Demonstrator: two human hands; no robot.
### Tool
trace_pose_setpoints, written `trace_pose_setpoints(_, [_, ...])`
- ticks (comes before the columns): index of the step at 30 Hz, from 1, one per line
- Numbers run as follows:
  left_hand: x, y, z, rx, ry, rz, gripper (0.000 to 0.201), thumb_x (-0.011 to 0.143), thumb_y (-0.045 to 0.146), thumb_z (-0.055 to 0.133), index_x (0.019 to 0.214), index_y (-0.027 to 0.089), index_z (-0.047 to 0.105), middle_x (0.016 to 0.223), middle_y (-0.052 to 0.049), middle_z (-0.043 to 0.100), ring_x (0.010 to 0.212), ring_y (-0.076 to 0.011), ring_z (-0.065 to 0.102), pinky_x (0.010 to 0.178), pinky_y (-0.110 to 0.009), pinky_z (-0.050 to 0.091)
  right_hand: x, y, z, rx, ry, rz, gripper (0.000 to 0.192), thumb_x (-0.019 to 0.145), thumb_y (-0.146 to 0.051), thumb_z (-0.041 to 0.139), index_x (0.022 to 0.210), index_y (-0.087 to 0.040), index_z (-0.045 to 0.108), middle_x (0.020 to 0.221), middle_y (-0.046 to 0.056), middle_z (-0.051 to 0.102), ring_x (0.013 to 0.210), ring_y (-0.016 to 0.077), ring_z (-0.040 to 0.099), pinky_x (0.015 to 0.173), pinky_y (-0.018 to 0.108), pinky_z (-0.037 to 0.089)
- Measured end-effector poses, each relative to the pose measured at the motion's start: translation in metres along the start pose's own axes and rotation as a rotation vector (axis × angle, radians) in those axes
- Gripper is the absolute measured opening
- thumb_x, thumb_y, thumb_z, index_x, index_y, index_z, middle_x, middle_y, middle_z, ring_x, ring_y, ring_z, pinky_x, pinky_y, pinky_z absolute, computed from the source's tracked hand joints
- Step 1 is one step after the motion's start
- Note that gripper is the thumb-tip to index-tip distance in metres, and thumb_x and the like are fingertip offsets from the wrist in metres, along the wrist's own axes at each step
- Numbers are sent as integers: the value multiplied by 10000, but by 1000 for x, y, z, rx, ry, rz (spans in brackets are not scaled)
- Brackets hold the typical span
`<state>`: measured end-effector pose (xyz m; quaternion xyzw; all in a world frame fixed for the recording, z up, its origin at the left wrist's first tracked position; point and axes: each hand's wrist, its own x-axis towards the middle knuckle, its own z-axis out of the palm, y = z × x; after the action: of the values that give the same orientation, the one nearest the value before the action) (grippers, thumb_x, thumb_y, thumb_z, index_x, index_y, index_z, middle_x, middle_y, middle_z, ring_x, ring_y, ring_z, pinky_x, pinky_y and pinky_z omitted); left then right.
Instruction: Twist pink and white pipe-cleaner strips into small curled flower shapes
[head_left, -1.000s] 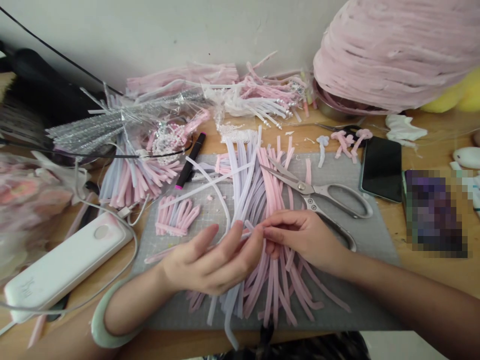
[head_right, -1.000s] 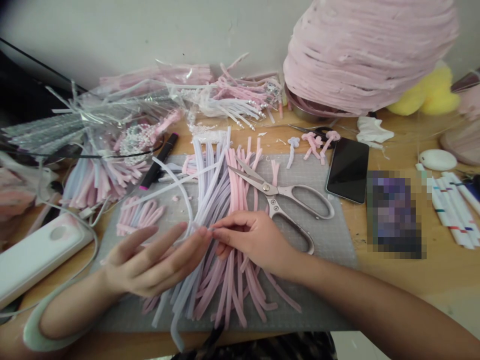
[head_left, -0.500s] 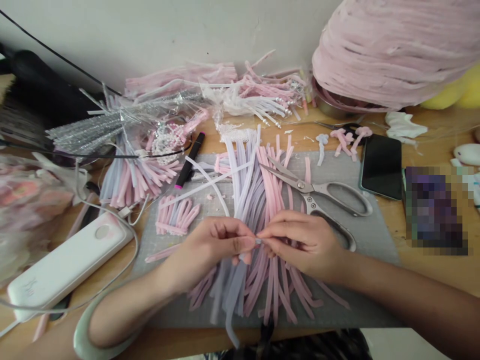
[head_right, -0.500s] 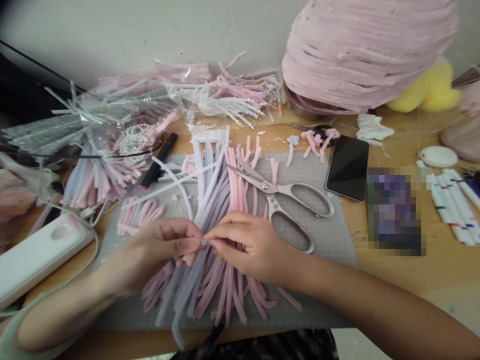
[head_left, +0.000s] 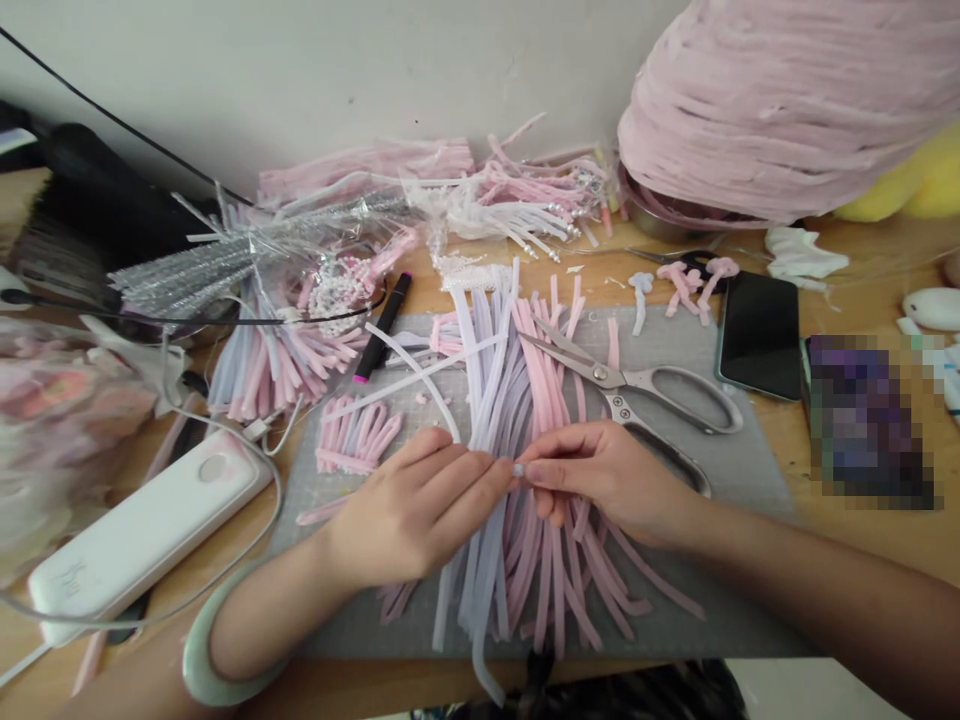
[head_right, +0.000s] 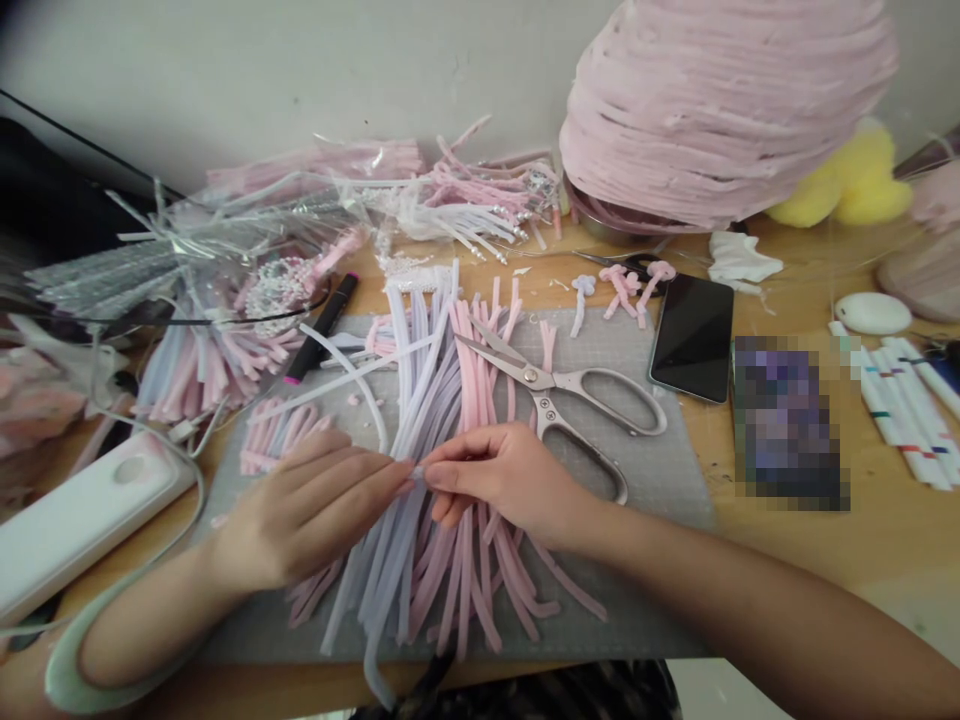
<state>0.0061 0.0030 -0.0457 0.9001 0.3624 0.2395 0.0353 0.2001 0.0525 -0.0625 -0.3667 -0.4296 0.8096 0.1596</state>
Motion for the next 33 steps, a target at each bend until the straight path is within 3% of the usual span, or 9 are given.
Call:
trace_pose_setpoints(6, [14,19,4,-1090,-128,-931,224,841,253,430,680,145,543,503,35,451,437,-64,378,476,-205,321,-9,0,-1,-643,94,-671,138,791,-167,535,837,-144,663,742,37,633,609,83,602,574,188,497])
trace_pose_setpoints(9, [18,25,6,-1645,-158,-1213,242,821,289,440,629,146,473,443,78,335,366,-25,208,444,-191,281,-12,1,-4,-899,63,-984,205,800,-96,505,941,-140,648,844,74,649,784,106,605,713,192,492])
trace_pose_setpoints(11, [17,26,8,-1743,-172,-1231,247,822,301,441,629,147,454,454,78,347,362,-18,206,442,-189,283,-12,1,-5,-924,67,-1015,208,795,-88,509,941,-136,649,849,80,651,796,112,604,726,194,491])
trace_pose_setpoints(14, [13,23,10,-1343,-97,-1092,216,841,310,437,705,153,497,548,38,469,419,-49,373,457,-196,323,-9,-2,-3,-706,112,-736,135,787,-148,536,837,-137,661,744,51,639,631,98,608,588,192,500])
trace_pose_setpoints(18, [8,14,3,-428,60,-483,112,827,187,484,909,180,560,847,-37,619,762,-138,567,686,-274,416,-4,-3,0,-247,43,-191,157,769,-270,580,801,-129,642,573,2,607,457,77,562,464,186,464])
trace_pose_setpoints(20, [7,12,-2,-164,33,-215,130,820,197,507,931,165,565,864,-53,639,778,-158,579,707,-302,412,-3,-2,0,-143,23,-92,173,746,-292,609,797,-130,642,537,-10,601,460,77,559,476,185,461])
trace_pose_setpoints(22, [7,14,-5,-13,-1,-125,166,807,259,532,912,135,569,802,-63,644,732,-172,580,678,-311,417,-2,0,0,-121,34,-76,174,730,-292,625,791,-130,644,536,-14,597,469,76,557,484,186,461])
trace_pose_setpoints(27, [7,23,-4,-26,-77,-211,138,829,133,448,788,140,580,698,-47,614,659,-152,555,637,-284,417,-6,2,3,-291,66,-212,148,751,-262,594,774,-130,658,622,7,587,479,78,553,464,195,451])
trace_pose_setpoints(33, [14,18,0,-854,-286,-848,296,869,304,379,643,161,507,468,48,447,432,-75,409,450,-184,342,-9,1,2,-626,85,-599,138,771,-197,565,833,-173,686,728,35,612,643,102,578,598,217,482])
